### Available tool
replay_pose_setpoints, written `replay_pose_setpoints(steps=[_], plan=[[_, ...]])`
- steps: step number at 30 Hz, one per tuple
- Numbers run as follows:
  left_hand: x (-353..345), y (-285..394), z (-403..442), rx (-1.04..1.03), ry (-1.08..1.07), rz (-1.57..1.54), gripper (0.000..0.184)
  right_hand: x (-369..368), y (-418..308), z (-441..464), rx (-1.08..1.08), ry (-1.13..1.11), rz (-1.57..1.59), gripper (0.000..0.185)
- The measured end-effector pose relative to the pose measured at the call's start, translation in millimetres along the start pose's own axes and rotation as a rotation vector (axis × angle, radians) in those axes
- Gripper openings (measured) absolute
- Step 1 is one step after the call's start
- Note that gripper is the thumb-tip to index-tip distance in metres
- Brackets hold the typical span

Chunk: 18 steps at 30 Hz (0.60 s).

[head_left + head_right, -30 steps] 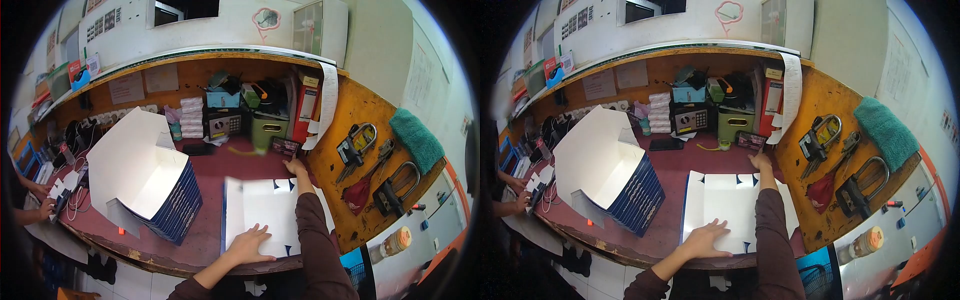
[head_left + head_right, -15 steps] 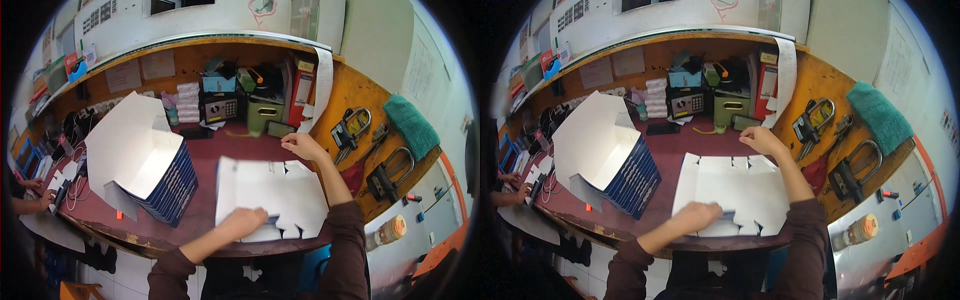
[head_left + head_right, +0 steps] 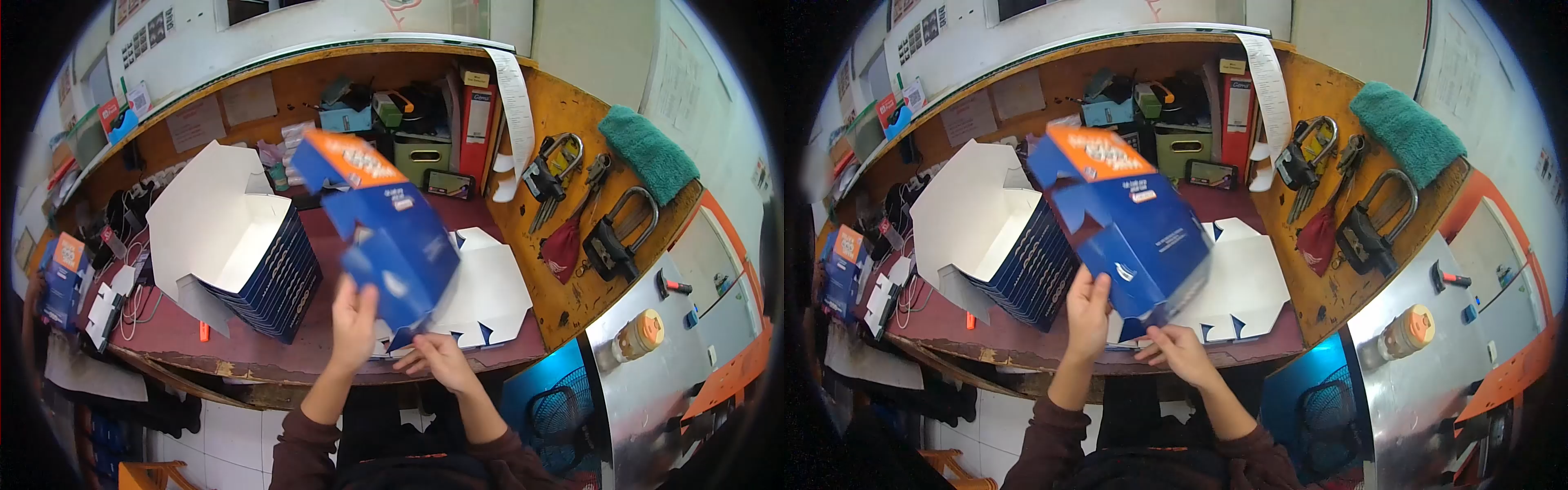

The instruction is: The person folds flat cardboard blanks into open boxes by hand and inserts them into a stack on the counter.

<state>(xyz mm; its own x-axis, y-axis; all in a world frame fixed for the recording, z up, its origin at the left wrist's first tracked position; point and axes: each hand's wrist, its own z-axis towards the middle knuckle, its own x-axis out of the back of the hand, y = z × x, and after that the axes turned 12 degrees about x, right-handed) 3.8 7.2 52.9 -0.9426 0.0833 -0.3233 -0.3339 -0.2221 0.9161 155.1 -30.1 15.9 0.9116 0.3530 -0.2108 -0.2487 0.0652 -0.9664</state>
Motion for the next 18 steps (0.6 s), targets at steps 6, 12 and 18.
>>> replay_pose_setpoints(steps=[6,12,18], plan=[[0,-10,-2,0.181,-0.230,0.045,0.029,43,-41,-37,0.250,0.352,0.699,0.021],[-36,-21,-29,0.019,-0.346,0.203,0.015,23,-13,-29,1.071,0.994,-0.316,0.016],[-33,-19,-43,-0.077,-0.386,0.518,0.030,-5,-18,-39,0.537,0.599,0.917,0.017]])
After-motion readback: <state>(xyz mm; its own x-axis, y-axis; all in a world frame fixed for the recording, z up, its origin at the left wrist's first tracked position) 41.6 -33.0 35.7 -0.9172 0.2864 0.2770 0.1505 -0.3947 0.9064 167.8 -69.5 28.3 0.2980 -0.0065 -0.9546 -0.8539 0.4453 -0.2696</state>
